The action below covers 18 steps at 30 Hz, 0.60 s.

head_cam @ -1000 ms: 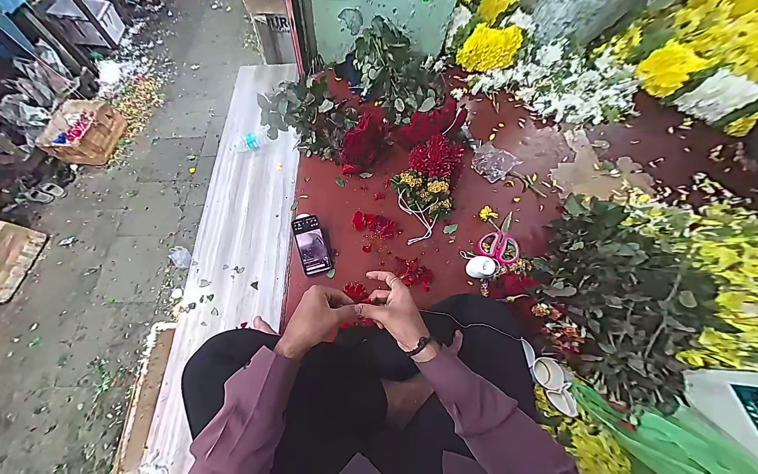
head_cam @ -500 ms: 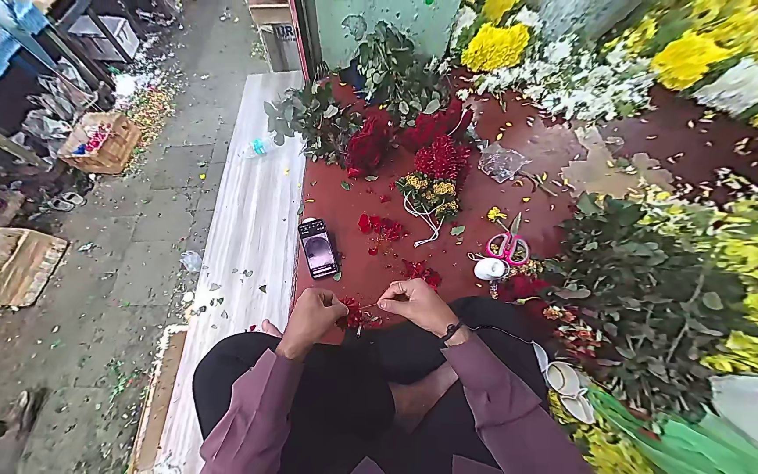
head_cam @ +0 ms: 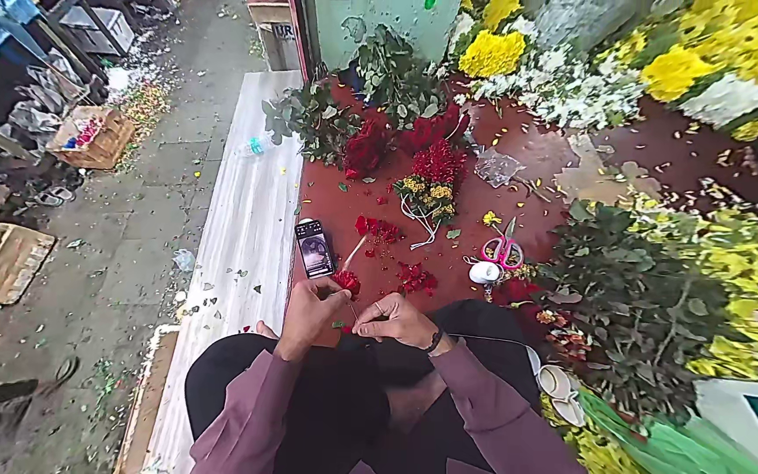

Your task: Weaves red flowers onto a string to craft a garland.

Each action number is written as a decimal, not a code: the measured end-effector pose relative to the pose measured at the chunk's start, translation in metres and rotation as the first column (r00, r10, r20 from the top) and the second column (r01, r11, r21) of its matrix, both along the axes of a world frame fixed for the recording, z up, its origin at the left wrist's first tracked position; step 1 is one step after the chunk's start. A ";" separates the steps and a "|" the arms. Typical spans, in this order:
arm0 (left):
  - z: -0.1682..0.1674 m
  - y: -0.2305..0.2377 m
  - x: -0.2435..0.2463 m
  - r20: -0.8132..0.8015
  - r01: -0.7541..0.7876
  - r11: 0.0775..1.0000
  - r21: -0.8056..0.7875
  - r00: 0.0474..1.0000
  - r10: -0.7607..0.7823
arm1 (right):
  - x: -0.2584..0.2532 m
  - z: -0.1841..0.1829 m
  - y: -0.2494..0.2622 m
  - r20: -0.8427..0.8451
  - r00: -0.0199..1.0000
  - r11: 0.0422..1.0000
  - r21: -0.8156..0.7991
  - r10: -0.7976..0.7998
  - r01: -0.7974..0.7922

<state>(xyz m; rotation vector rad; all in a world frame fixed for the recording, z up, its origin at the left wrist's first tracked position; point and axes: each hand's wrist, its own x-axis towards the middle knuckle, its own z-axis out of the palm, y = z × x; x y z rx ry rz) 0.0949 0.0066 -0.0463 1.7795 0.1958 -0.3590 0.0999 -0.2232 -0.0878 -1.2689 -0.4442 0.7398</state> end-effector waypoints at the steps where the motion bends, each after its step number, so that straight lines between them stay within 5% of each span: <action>1: -0.003 0.002 -0.002 -0.065 0.016 0.996 0.084 0.998 -0.010 | 0.001 0.005 -0.003 0.035 0.999 0.999 -0.020 -0.041 0.041; 5: 0.001 0.005 -0.007 -0.264 0.281 0.954 0.103 0.932 -0.246 | 0.014 0.008 -0.033 0.023 0.983 0.980 -0.078 -0.182 0.183; 9: 0.001 0.001 -0.009 -0.341 0.423 0.899 0.112 0.866 -0.366 | 0.049 -0.011 -0.055 -0.049 0.999 0.934 -0.357 -0.017 -0.002; 12: 0.002 0.001 -0.010 -0.382 0.438 0.880 0.186 0.857 -0.346 | 0.094 -0.050 -0.060 0.078 0.993 0.707 -0.698 -0.086 0.116; 15: 0.001 -0.002 -0.009 -0.405 0.459 0.863 0.210 0.844 -0.350 | 0.130 -0.085 -0.060 0.225 0.954 0.418 -0.861 -0.199 0.290; 18: -0.003 -0.003 -0.008 -0.441 0.478 0.852 0.213 0.826 -0.352 | 0.167 -0.119 -0.045 0.225 0.954 0.147 -0.955 -0.197 0.256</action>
